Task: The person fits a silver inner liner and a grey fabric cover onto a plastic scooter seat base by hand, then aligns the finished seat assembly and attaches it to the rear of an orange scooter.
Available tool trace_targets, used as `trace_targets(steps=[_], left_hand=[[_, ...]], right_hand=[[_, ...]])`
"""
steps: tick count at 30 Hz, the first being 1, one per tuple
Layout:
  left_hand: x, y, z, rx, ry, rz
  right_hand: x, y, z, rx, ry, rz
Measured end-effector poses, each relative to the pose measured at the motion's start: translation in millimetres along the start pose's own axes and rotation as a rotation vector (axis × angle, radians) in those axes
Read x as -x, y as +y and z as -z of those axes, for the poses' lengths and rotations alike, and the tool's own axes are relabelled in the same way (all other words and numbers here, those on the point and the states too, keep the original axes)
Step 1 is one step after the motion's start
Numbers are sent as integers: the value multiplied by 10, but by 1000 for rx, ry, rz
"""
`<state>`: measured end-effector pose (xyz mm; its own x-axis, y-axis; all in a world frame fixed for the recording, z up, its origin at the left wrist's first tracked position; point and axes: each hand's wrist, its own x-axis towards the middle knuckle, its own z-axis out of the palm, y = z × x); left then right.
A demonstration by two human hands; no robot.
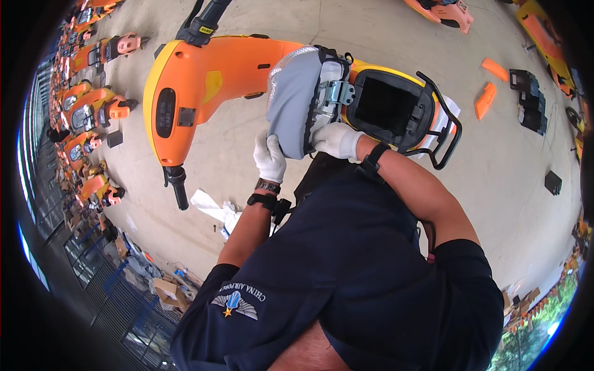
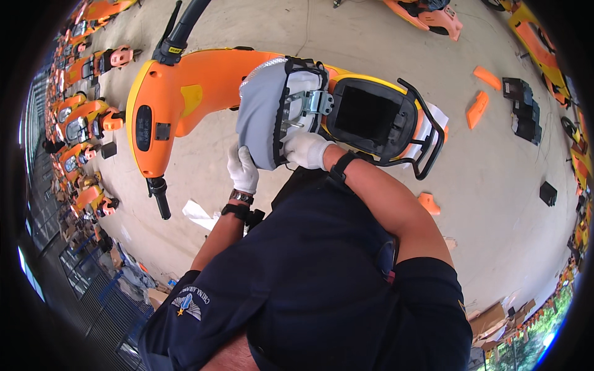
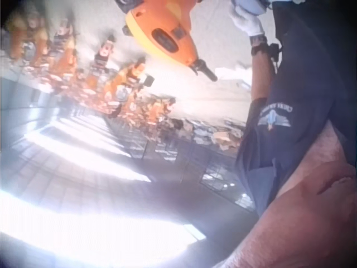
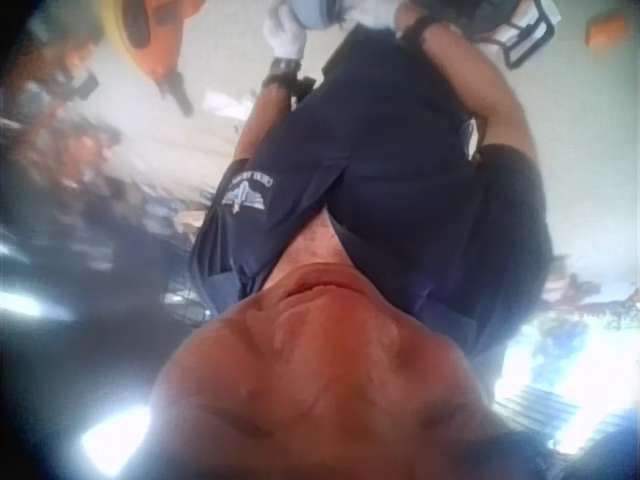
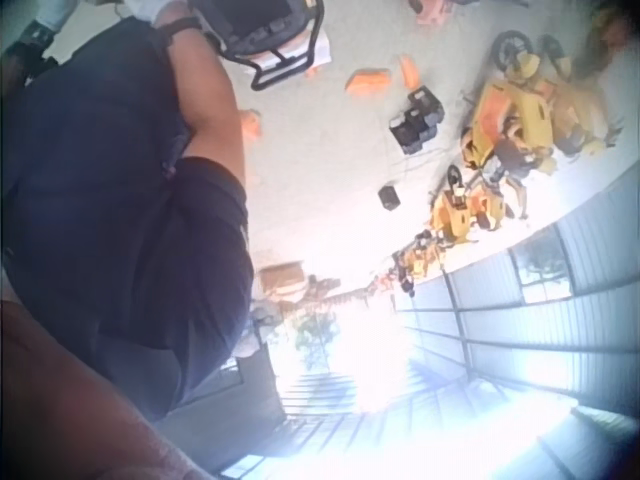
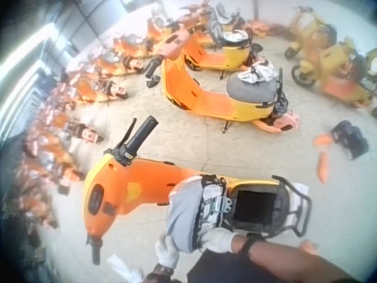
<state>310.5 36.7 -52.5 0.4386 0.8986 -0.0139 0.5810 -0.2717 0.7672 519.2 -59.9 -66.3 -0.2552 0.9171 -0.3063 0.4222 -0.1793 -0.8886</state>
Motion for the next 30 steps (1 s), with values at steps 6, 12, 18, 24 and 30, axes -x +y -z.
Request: trace_targets(steps=[6,12,18,24,30], left_hand=[[38,48,6,62,-24,41],[96,233,62,7,-27,138],[32,390,14,-23,72,137],[14,501,-22,-87,103,171],[-35,236,117,-92,44,174]], right_hand=[[175,263,-251,-18,-182,-215],[117,233,-623,-249,-200,-241],[370,372,-944,-5,-342,-46],[436,520,-1286,-281,176,-189],[37,61,-1191,-1183,227,-342]])
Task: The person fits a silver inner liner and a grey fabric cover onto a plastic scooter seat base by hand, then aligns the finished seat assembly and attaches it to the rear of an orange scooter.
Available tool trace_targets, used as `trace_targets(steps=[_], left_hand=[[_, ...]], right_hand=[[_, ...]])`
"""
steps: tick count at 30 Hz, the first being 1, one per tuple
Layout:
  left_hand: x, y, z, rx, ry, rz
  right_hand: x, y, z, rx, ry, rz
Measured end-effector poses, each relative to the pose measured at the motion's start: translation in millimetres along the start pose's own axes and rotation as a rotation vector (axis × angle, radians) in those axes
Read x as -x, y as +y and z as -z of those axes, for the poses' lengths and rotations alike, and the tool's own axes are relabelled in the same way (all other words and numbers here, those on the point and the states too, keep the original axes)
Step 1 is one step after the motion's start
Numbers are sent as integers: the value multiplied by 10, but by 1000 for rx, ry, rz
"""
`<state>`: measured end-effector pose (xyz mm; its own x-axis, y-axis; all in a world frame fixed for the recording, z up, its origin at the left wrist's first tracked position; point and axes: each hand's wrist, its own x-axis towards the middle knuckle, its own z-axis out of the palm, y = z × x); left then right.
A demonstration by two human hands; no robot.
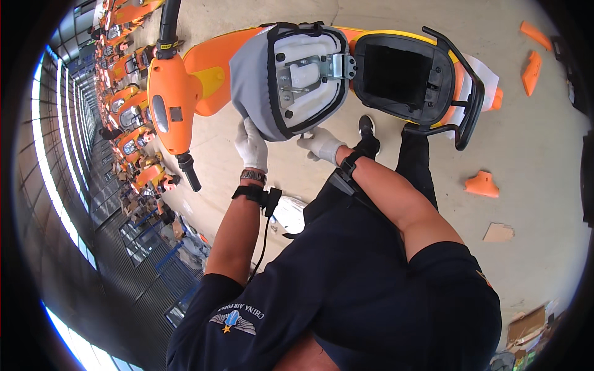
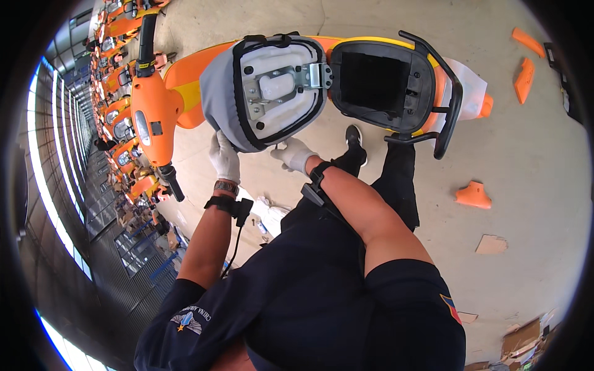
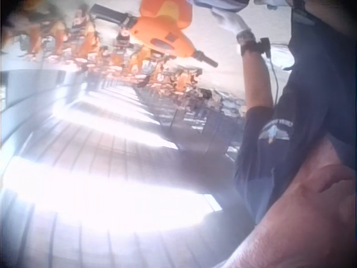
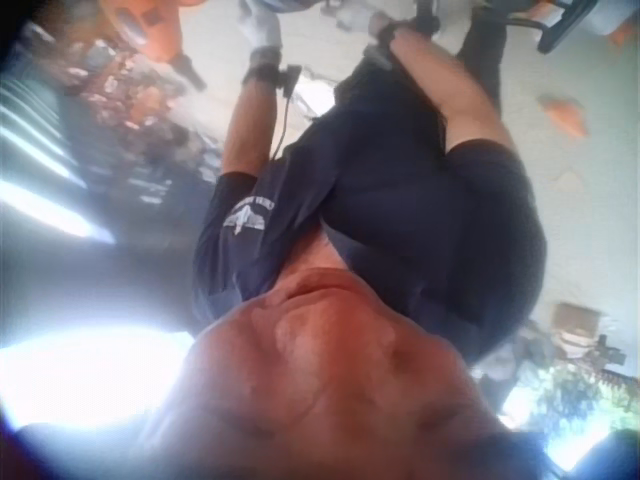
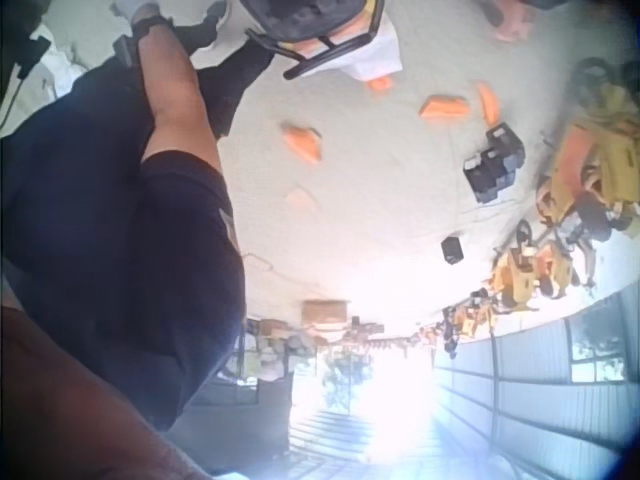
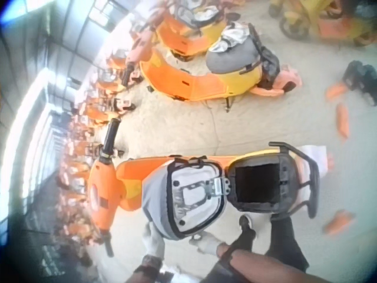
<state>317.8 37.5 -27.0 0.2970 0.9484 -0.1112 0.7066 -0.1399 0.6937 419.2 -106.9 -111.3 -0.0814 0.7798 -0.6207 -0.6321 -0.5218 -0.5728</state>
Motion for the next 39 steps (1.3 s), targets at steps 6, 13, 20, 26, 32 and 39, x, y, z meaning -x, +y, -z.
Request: trace_targets(steps=[6,13,20,26,32,39], left_hand=[[-96,-51,26,47,-115,-7],[-154,-9,30,5,-164,-91],[-323,-64,105,-33,-200,-165],[-368,-41,165,4,-283,-43],[-400,35,189,82,-388,72],[-409,-47,126,78,-421,19]], right_hand=[[93,424,160,453,30,276],[669,477,65,717,51,341],[663,245,230,888,285,384],[628,28,328,962,361,464],[643,-373,234,1107,383,462],[554,-636,424,917,594,616]])
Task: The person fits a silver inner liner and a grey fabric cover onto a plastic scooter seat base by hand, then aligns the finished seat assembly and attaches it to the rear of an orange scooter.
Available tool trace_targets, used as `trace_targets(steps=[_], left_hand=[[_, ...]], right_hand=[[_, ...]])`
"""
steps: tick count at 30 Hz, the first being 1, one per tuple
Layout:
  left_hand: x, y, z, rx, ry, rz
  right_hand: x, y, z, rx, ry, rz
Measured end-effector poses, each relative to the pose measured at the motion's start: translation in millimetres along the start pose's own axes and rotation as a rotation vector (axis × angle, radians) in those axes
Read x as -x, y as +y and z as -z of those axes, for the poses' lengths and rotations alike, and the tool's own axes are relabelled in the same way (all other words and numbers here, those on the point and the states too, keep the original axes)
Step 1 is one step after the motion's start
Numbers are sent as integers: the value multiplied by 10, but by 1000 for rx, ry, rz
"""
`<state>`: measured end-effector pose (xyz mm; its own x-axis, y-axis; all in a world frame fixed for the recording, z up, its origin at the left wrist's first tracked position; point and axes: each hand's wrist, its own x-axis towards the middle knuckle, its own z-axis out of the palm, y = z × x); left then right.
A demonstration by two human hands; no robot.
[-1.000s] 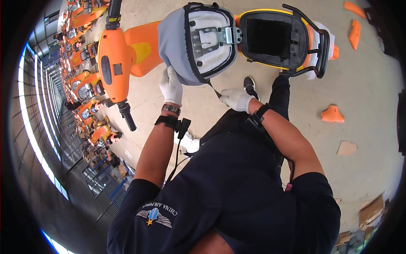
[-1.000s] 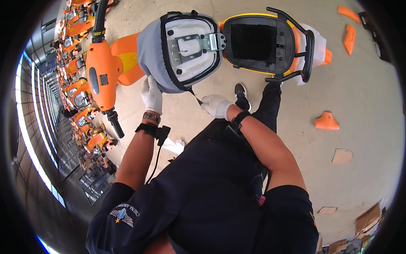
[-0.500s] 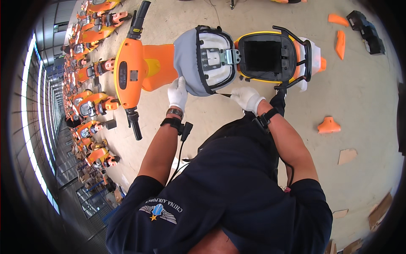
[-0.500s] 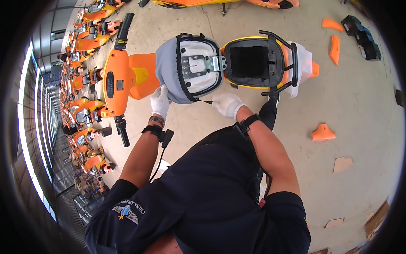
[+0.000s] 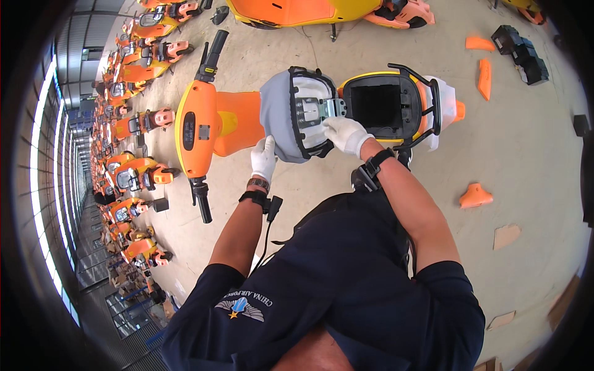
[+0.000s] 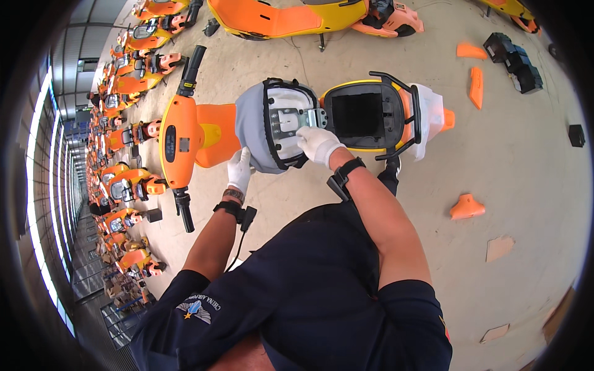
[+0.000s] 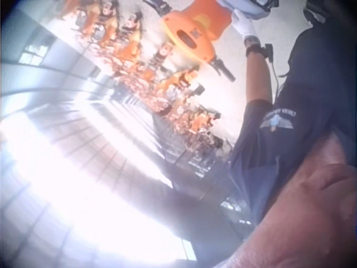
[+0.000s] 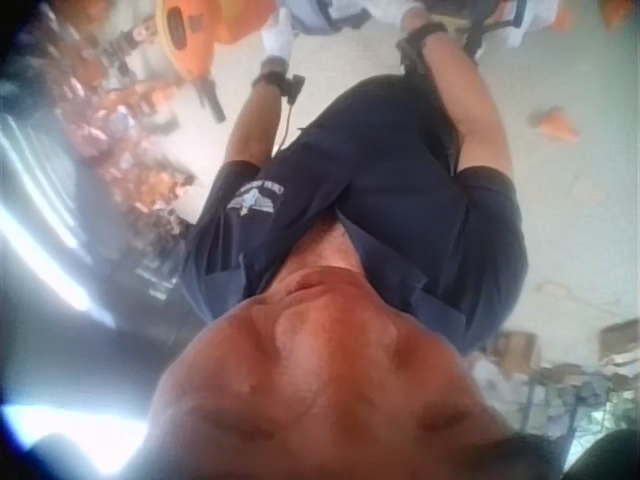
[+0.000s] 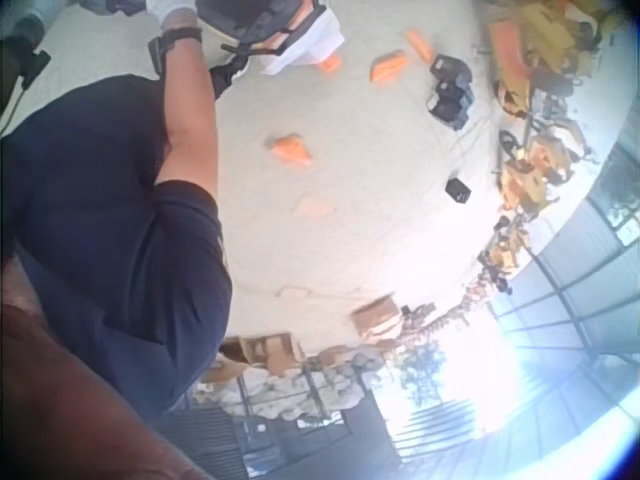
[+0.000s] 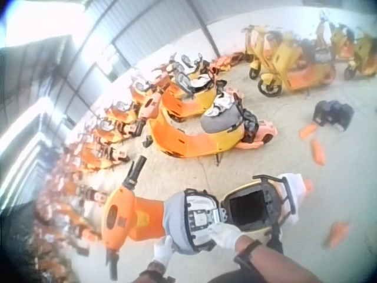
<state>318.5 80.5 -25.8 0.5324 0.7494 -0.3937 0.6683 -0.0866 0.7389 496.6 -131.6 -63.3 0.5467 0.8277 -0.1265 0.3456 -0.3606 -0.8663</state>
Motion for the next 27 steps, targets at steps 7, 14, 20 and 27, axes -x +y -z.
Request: trace_targets(steps=[7,14,20,27], left_hand=[[155,33,-95,-134,186,-154],[296,147,-173,-100,314,57],[396,204,-245,-154,350,212],[415,266,-346,-73,398,193]], right_hand=[[-820,-58,758,164,-17,-97],[-1807,-46,714,305,-229,3],[-2055,319,913,568,-343,158],[-2060,624,1098,675,-455,158]])
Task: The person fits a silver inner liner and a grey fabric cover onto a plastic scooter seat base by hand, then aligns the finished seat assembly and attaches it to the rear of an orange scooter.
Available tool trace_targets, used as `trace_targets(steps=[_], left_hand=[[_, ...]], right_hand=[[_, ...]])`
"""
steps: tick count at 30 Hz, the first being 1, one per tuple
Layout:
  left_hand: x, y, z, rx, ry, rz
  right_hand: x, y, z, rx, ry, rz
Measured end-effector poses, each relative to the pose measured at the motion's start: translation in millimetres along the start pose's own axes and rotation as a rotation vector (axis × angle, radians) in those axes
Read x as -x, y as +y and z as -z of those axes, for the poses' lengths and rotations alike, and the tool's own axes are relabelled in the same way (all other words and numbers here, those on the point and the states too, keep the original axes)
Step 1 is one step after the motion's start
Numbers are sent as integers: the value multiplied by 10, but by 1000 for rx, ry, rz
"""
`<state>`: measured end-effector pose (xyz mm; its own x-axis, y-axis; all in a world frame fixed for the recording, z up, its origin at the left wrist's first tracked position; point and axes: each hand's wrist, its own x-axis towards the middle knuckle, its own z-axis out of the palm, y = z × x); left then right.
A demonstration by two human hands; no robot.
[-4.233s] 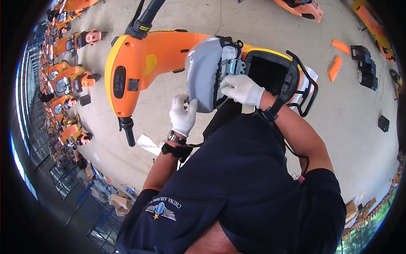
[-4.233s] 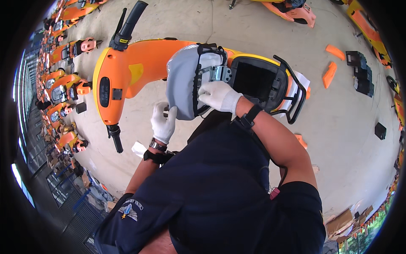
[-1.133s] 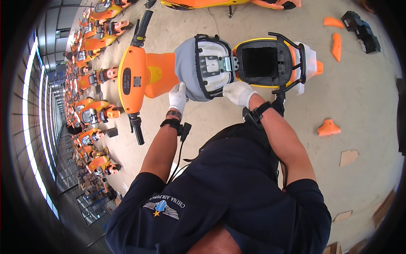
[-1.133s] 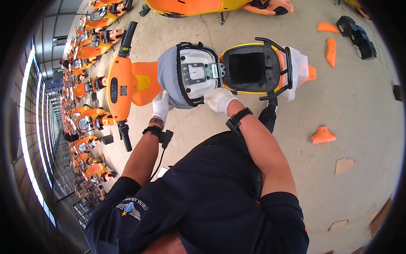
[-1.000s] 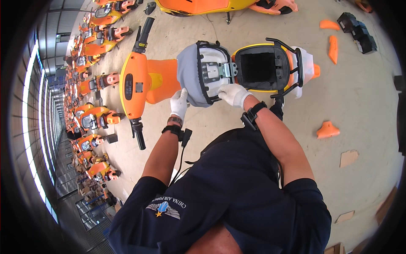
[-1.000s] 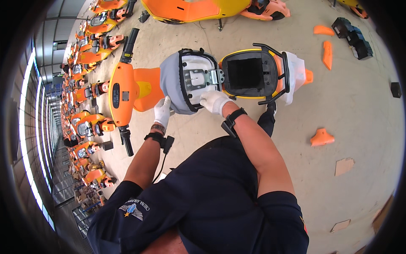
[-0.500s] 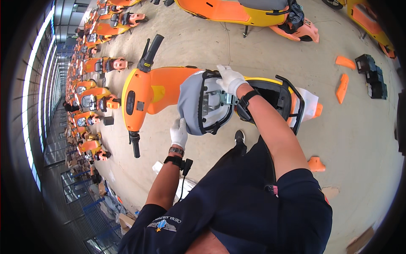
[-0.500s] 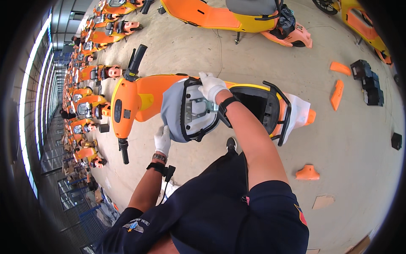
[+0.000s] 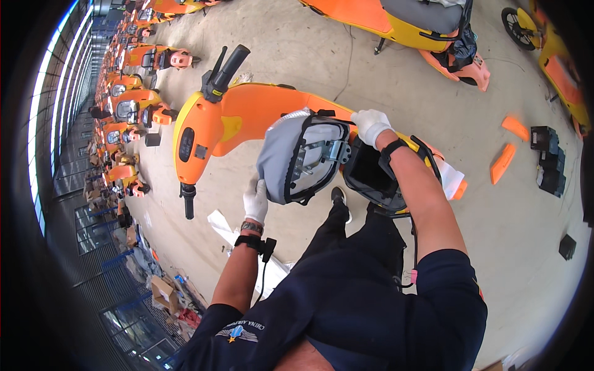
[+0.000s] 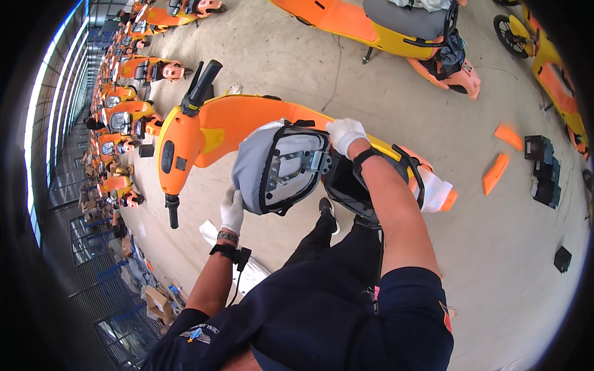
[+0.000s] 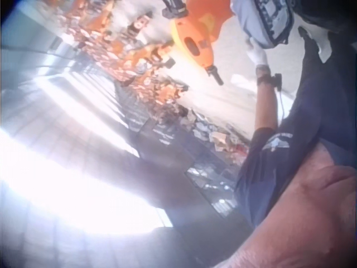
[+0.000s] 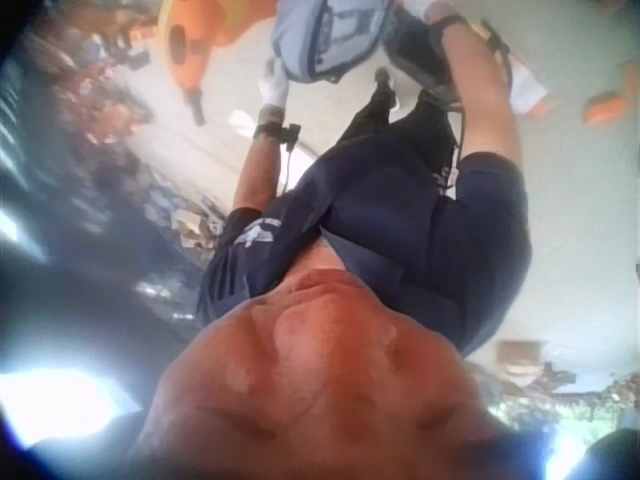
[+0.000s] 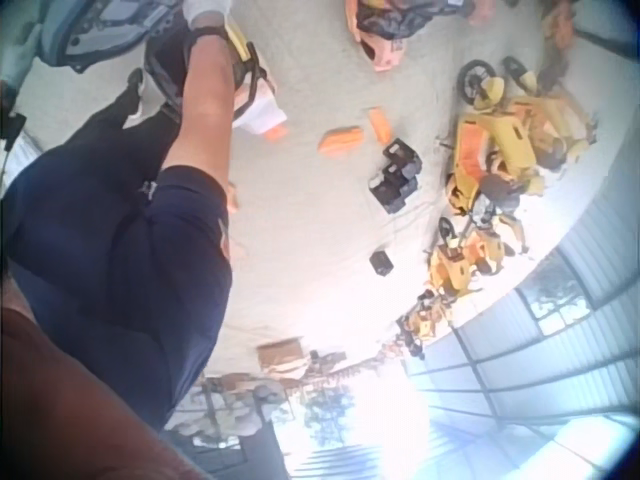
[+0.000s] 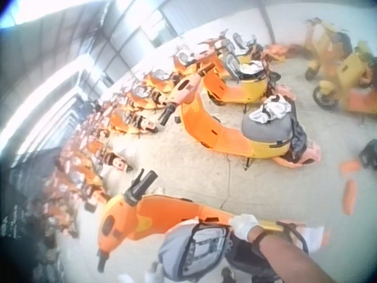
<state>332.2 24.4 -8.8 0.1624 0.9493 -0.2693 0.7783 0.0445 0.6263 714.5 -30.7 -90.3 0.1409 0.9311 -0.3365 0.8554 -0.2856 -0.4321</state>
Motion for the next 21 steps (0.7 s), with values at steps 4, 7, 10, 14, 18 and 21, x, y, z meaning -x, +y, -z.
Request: trace_targets(steps=[4,7,10,14,18,21], left_hand=[[99,172,-6,49,-10,-143],[233,244,-5,86,-103,-124],[401,267,-147,144,-105,-335],[724,370,-304,-13,-26,-451],[838,393,-480,75,60,-452],[856,498,-442,66,119,-464]], right_hand=[[6,-289,-24,-169,17,51],[61,-386,87,-323,114,74],[70,-212,168,-442,202,101],[294,-184,358,-454,248,130],[471,-252,596,-504,212,41],[632,-427,537,-541,140,55]])
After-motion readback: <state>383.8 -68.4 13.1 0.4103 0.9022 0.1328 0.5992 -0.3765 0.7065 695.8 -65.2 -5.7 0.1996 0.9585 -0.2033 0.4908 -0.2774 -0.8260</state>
